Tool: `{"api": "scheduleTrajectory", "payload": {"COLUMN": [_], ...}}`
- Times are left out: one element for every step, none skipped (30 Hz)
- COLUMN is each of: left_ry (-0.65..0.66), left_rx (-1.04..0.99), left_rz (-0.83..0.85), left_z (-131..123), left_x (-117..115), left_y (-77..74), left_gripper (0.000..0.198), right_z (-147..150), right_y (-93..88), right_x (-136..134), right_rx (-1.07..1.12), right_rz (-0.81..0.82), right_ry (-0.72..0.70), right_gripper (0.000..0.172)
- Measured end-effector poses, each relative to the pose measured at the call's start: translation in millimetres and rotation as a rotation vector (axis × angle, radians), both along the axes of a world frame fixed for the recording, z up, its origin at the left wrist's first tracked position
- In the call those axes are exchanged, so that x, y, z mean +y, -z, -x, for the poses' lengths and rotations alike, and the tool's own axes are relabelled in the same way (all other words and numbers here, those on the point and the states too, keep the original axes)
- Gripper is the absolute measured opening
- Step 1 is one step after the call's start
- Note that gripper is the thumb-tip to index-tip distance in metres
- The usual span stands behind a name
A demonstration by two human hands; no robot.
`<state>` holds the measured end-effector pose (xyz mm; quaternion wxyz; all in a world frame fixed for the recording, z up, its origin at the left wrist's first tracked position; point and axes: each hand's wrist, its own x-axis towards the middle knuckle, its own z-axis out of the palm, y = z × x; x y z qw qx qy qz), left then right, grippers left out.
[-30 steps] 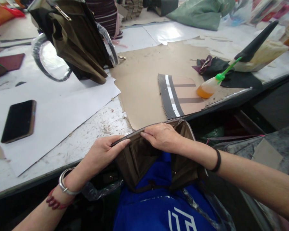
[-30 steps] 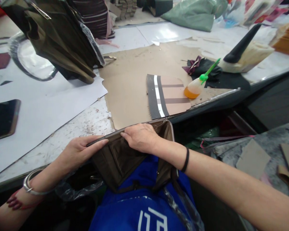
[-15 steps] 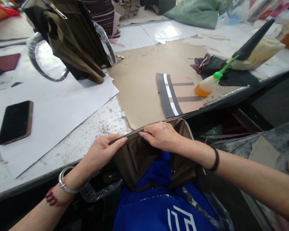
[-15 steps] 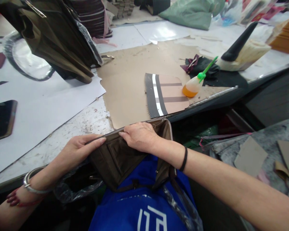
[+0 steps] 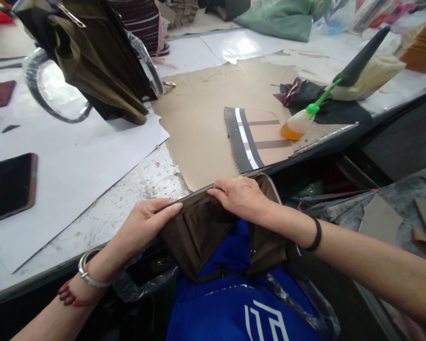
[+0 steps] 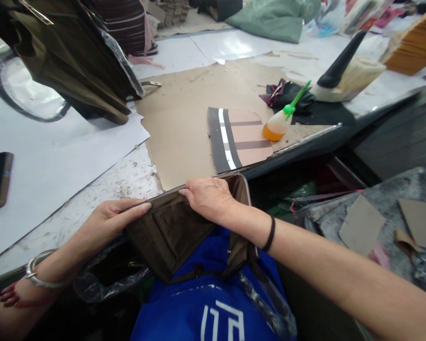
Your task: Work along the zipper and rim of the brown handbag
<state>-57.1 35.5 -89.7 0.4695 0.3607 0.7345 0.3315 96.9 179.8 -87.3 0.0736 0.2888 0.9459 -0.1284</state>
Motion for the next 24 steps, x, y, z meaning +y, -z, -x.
{"api": "scheduleTrajectory", "payload": {"left_ry": [-0.003, -0.008, -0.013, -0.017, -0.02, -0.021, -0.022, -0.023, -0.022, -0.02, -0.017, -0.012, -0.007, -0.001, 0.004, 0.008, 0.011, 0.013, 0.011, 0.007, 0.001, -0.002, -0.006, -0.009], "left_rx": [-0.01, -0.023, -0.04, -0.059, -0.075, -0.086, -0.094, -0.101, -0.108, -0.113, -0.118, -0.123, -0.127, -0.129, -0.13, -0.134, -0.138, -0.141, -0.143, -0.147, -0.151, -0.157, -0.168, -0.184], "left_rz": [0.004, 0.008, 0.012, 0.015, 0.017, 0.018, 0.017, 0.017, 0.018, 0.017, 0.017, 0.018, 0.018, 0.016, 0.015, 0.012, 0.011, 0.01, 0.011, 0.012, 0.011, 0.012, 0.014, 0.016], "left_z": [-0.1, -0.2, -0.4, -0.5, -0.7, -0.8, -0.7, -0.6, -0.4, 0.0, 0.5, 1.1, 1.7, 2.3, 2.9, 3.4, 3.8, 4.0, 4.0, 4.0, 3.9, 3.7, 3.7, 3.7], "left_x": [0.1, 0.2, 0.3, 0.4, 0.5, 0.6, 0.7, 0.8, 0.8, 0.9, 0.9, 0.9, 0.8, 0.8, 0.7, 0.7, 0.7, 0.8, 0.9, 0.9, 0.8, 0.6, 0.4, 0.1], "left_y": [-0.3, -0.8, -1.4, -2.0, -2.7, -3.2, -3.7, -4.0, -4.1, -4.0, -3.7, -3.3, -2.7, -2.2, -1.6, -1.1, -0.7, -0.4, -0.2, -0.1, 0.1, 0.3, 0.5, 0.7], "left_gripper": [0.04, 0.04, 0.04, 0.039, 0.039, 0.038, 0.038, 0.038, 0.037, 0.037, 0.037, 0.037, 0.036, 0.036, 0.036, 0.036, 0.036, 0.035, 0.034, 0.033, 0.033, 0.033, 0.033, 0.033], "right_z": [1.0, 1.9, 2.6, 3.3, 3.8, 4.1, 4.4, 4.6, 4.8, 4.9, 5.0, 5.2, 5.3, 5.3, 5.4, 5.5, 5.5, 5.5, 5.6, 5.7, 5.9, 6.2, 6.6, 7.1], "right_y": [-1.0, -1.9, -2.7, -3.4, -3.9, -4.3, -4.6, -4.8, -4.9, -4.9, -4.9, -4.8, -4.7, -4.5, -4.2, -3.9, -3.6, -3.4, -3.2, -3.0, -3.0, -3.0, -3.0, -2.9], "right_x": [-0.7, -1.3, -1.9, -2.4, -2.8, -3.1, -3.3, -3.5, -3.7, -3.8, -4.0, -4.1, -4.2, -4.3, -4.4, -4.5, -4.6, -4.7, -4.7, -4.8, -4.8, -4.9, -4.9, -4.9], "right_rx": [-0.005, -0.007, -0.009, -0.012, -0.017, -0.023, -0.029, -0.031, -0.03, -0.027, -0.025, -0.025, -0.028, -0.031, -0.034, -0.034, -0.031, -0.027, -0.021, -0.015, -0.01, -0.007, -0.006, -0.01], "right_rz": [-0.005, -0.011, -0.014, -0.017, -0.018, -0.017, -0.016, -0.016, -0.019, -0.023, -0.025, -0.024, -0.021, -0.016, -0.012, -0.009, -0.01, -0.014, -0.019, -0.023, -0.027, -0.028, -0.027, -0.025], "right_ry": [0.006, 0.012, 0.014, 0.018, 0.019, 0.022, 0.024, 0.025, 0.025, 0.026, 0.026, 0.028, 0.03, 0.032, 0.034, 0.032, 0.03, 0.029, 0.029, 0.028, 0.029, 0.031, 0.034, 0.038], "right_gripper": [0.036, 0.036, 0.036, 0.037, 0.037, 0.037, 0.038, 0.038, 0.038, 0.038, 0.038, 0.038, 0.038, 0.038, 0.038, 0.038, 0.038, 0.038, 0.037, 0.037, 0.037, 0.036, 0.036, 0.036]}}
